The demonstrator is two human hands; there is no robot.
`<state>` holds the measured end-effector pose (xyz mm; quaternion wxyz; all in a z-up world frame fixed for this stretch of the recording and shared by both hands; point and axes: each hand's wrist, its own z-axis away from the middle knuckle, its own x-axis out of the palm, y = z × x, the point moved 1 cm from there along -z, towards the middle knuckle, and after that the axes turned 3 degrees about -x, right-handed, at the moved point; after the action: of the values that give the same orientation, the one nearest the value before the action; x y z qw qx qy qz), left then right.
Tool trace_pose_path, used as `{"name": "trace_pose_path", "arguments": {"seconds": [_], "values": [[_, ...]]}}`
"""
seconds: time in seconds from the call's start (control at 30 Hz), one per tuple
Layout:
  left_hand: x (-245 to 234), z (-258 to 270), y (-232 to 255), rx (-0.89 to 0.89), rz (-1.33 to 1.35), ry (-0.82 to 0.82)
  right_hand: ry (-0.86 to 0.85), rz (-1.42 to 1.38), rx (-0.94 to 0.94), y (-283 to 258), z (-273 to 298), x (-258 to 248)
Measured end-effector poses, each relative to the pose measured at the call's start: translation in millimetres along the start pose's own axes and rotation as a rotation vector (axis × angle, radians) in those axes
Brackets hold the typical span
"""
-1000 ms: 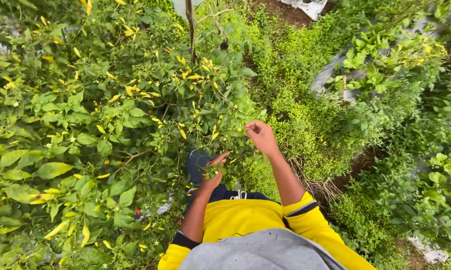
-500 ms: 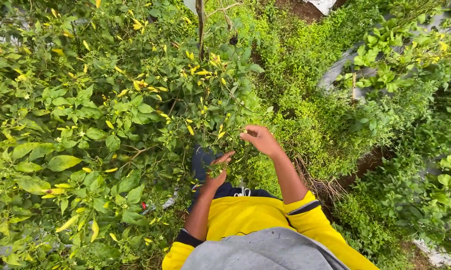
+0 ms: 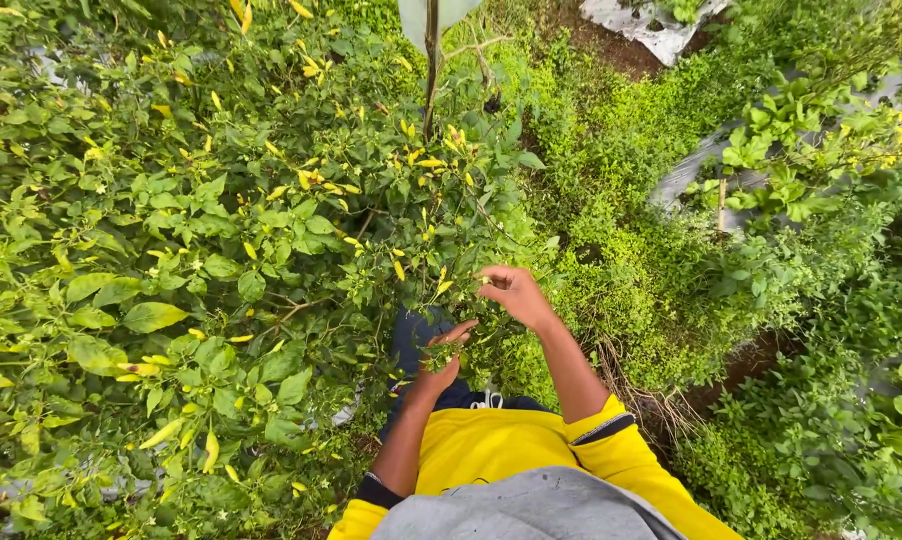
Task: The person stands in a garden and picks yellow and green chili peppers from the plants by hand. They reach into the foliage, grasp the peppers, and detach them from the stems, holding the harvested peppers in their hands throughout the process.
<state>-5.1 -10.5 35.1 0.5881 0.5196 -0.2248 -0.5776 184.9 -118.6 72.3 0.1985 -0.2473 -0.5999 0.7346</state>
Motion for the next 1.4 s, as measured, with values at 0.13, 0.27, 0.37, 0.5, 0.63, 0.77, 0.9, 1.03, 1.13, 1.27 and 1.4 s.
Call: {"name": "trace_pose_path", "arguments": {"seconds": [0.13, 0.27, 0.37, 0.5, 0.63, 0.77, 0.9, 1.03, 1.13, 1.27, 1.4], "values": [[-10, 4, 19, -0.017, 0.021, -0.014, 0.003, 0.042, -0.055, 31, -17, 3], [-14, 9, 24, -0.044, 0.067, -0.034, 0.008, 0.064, -0.024, 24, -17, 2], [-16, 8, 26, -0.034, 0.110, -0.033, 0.041, -0.022, 0.033, 18, -12, 4], [-19, 13, 34, -0.042, 0.102, -0.035, 0.062, -0.116, 0.058, 25, -11, 9], [-13, 2, 16, -0.029, 0.105, -0.013, 0.020, -0.124, 0.042, 17, -15, 11], [-12, 4, 5, 0.009, 0.150, -0.003, -0.009, -0.121, 0.002, 16, -23, 12], [-16, 8, 15, 0.047, 0.242, -0.001, 0.000, -0.167, -0.065, 11, -23, 10], [-12, 8, 8, 0.064, 0.248, -0.007, -0.006, -0.189, -0.055, -15, -1, 13], [-11, 10, 12, 0.063, 0.255, 0.009, -0.028, -0.193, -0.068, -7, -4, 11], [-13, 13, 12, 0.075, 0.146, 0.016, -0.064, -0.121, -0.106, 12, -11, 11], [-6, 6, -9, 0.063, 0.155, 0.028, -0.060, -0.083, -0.226, 52, -25, 16]]}}
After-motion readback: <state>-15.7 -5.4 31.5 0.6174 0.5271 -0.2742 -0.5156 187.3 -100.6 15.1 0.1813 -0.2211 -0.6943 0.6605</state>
